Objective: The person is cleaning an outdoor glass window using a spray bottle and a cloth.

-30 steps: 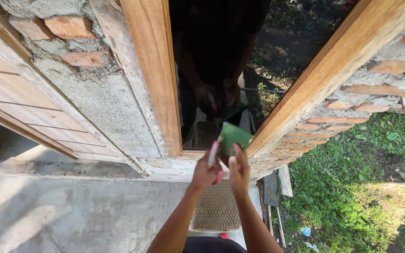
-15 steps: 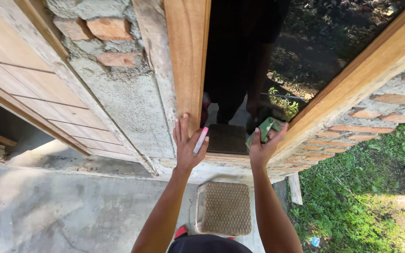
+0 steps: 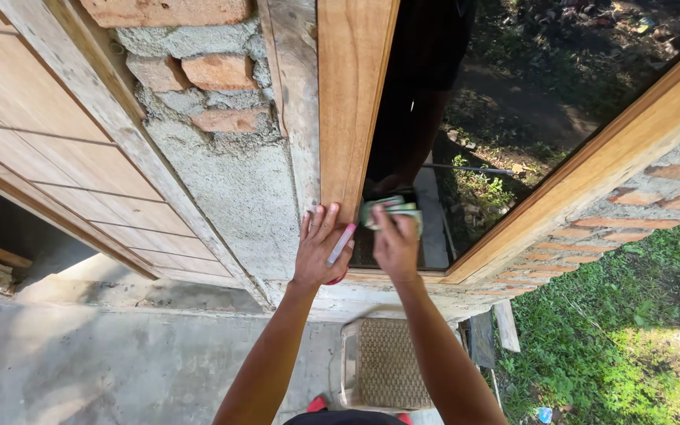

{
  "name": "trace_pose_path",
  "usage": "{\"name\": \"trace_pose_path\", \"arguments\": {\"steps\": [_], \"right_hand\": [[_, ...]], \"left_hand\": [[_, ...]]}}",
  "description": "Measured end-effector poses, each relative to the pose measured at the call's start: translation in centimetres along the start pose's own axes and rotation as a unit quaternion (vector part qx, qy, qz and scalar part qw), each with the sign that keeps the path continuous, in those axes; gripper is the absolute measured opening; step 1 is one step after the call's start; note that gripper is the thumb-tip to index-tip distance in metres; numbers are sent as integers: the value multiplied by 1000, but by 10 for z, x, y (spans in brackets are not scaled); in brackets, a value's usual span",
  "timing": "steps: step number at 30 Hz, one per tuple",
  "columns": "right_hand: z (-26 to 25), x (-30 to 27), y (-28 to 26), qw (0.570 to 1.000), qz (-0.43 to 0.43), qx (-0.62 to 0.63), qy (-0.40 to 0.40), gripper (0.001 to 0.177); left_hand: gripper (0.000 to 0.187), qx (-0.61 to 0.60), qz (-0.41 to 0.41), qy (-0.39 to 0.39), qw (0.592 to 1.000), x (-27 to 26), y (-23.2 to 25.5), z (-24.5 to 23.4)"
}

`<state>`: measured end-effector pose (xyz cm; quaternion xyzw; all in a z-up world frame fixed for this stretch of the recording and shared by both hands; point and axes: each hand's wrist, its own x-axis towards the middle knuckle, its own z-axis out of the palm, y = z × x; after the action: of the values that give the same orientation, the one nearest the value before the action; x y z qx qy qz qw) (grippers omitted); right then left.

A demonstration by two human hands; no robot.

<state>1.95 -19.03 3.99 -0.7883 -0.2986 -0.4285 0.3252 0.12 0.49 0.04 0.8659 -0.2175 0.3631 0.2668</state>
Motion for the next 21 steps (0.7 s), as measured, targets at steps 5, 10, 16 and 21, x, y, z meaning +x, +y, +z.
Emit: {"name": "trace_pose_path", "arguments": {"steps": [5,10,16,21], "right_hand": [[-20,4,13,975,129,40,175,47],[9,-7,18,930,262,118,230,26],[14,48,-35,987,71,43,140,23],[44,3,-11,991,99,29,80,21]], "left_hand": [[28,-14,26,31,999,-2,-5,4],[30,-19,7,19,1000,-2,-4,-4],[34,-10,21,20,1000,-2,-10,-6],[33,-28,25,8,999,-1,-15,-9]]}}
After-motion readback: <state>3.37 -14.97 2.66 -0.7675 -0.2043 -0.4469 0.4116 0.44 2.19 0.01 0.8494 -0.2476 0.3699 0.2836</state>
